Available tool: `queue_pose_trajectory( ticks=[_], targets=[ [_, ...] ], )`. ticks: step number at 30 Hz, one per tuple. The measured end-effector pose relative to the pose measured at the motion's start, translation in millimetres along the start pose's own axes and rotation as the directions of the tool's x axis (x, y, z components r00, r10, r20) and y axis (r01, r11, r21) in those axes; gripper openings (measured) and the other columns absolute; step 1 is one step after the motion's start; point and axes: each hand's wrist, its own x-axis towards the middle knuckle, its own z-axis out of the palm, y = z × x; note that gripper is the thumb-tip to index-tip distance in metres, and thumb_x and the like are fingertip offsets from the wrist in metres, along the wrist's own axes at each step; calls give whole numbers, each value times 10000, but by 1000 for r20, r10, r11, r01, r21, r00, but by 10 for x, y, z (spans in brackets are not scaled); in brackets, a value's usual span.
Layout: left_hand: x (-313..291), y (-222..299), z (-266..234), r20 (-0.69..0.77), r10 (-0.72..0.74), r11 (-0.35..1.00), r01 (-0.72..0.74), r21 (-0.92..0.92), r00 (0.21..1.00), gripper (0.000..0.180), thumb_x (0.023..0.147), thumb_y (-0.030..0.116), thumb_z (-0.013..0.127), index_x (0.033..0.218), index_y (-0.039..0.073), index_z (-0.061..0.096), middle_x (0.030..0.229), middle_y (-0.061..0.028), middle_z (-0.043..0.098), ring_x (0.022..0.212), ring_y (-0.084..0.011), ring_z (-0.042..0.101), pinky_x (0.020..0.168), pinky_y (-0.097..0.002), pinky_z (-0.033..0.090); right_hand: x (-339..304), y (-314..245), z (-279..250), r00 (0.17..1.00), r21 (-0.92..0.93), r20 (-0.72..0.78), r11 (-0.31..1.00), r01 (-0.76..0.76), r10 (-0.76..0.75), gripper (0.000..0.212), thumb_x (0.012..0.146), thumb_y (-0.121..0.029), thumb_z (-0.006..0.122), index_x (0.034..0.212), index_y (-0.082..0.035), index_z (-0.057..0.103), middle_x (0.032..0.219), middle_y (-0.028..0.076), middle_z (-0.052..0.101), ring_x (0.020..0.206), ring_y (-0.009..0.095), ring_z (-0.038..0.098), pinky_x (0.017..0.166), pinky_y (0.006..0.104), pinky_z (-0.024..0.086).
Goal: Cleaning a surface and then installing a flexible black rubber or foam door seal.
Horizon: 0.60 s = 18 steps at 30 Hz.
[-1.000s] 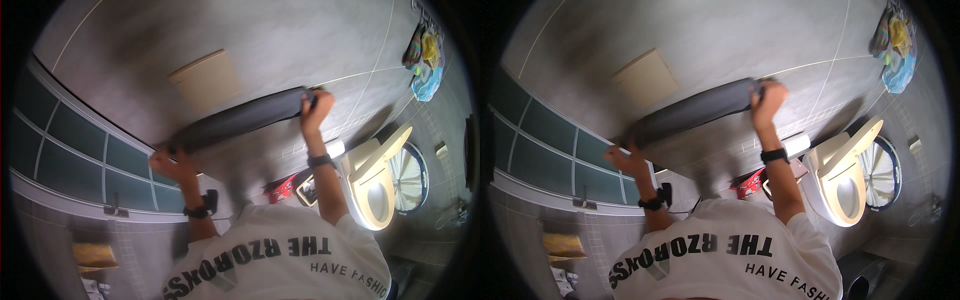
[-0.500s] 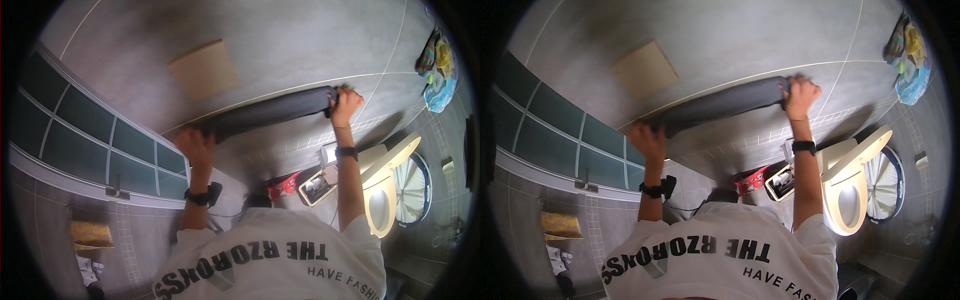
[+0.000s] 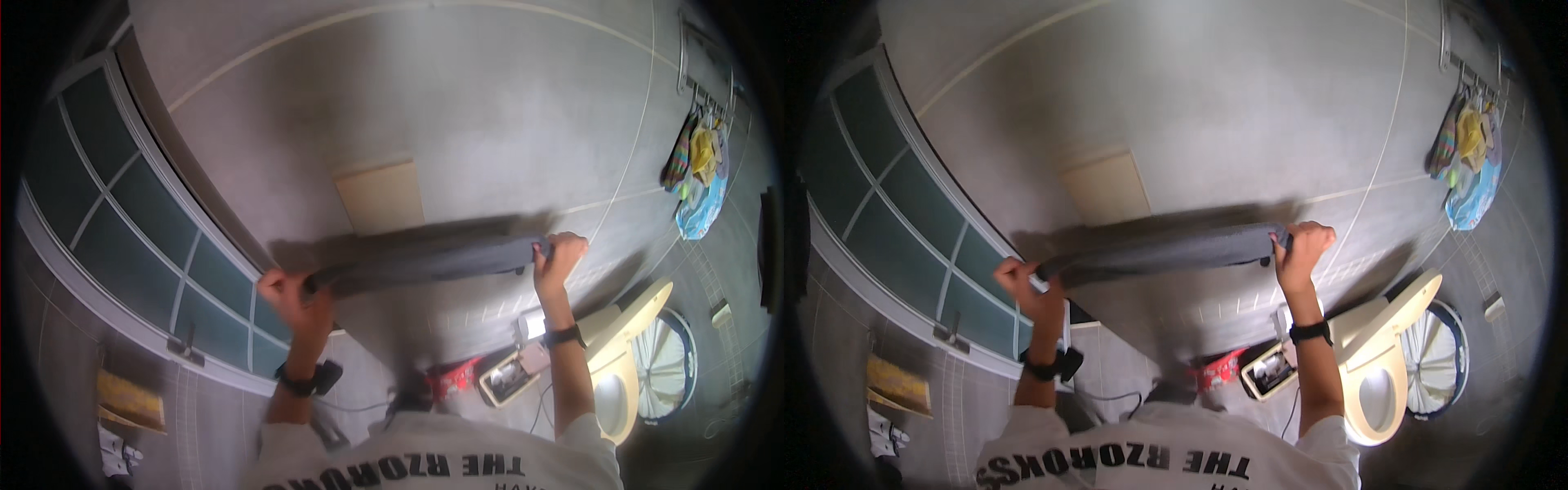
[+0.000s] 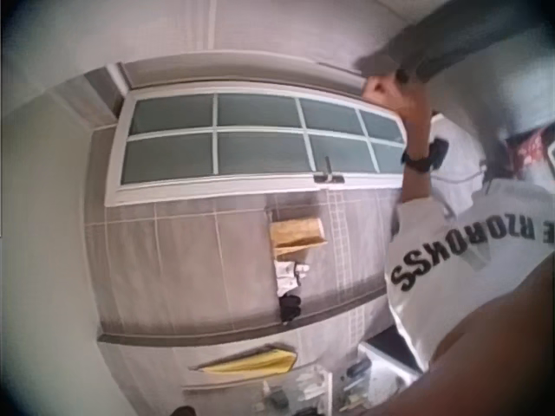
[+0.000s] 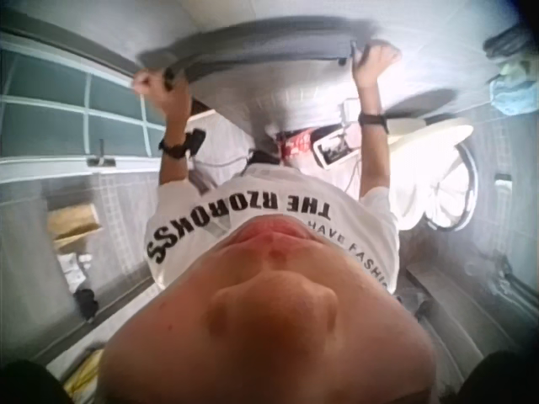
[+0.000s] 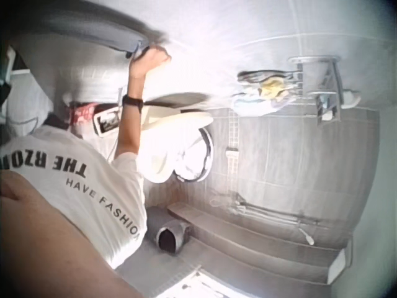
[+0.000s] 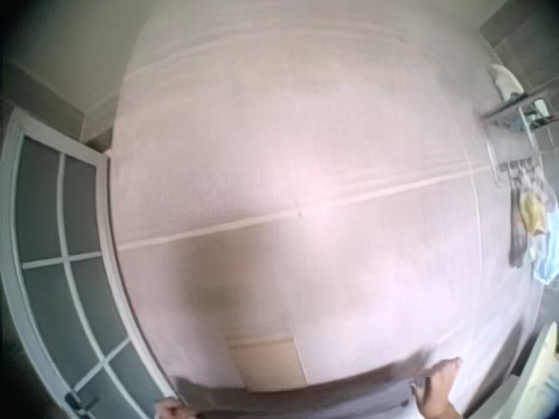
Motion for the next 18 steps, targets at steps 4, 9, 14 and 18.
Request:
queue_pose_trajectory(
  ticks=[4, 9, 14, 18],
  targets=[
    [1057, 337, -581, 91, 143, 985, -133, -106, 985, 246, 662, -19, 559, 894, -8, 478, 1014, -125, 432, 955, -242, 444, 824, -303, 356, 1185, -351, -249, 960, 120, -242, 986, -114, 140, 245, 665, -106, 699, 771, -13, 500, 712, 128, 495, 724, 306, 463, 681, 364, 373],
    [1965, 364, -584, -26, 372, 848, -328, 415, 928, 308, 636, 17, 640, 907, 19, 494, 970, -133, 466, 854, -304, 453, 747, -365, 325, 2217, -634, -239, 986, -132, -104, 984, 119, -133, 273, 638, -119, 692, 794, -53, 479, 644, 92, 508, 592, 290, 481, 623, 358, 383],
    [1926, 31, -428, 70, 522, 675, -462, 575, 850, 430, 570, 71, 705, 947, 55, 499, 1036, -135, 474, 930, -306, 447, 776, -410, 308, 2351, -514, -41, 916, -92, -81, 918, 386, -393, 299, 611, -128, 686, 790, -64, 455, 608, 70, 493, 569, 259, 480, 671, 359, 362],
    [1858, 264, -146, 203, 478, 678, -506, 534, 855, 382, 563, 132, 717, 880, 91, 508, 969, -86, 484, 919, -256, 459, 775, -398, 309, 2330, -78, -92, 946, -205, -114, 939, 276, -303, 326, 568, -127, 720, 769, -70, 471, 595, 74, 503, 580, 270, 480, 665, 376, 369]
  ],
)
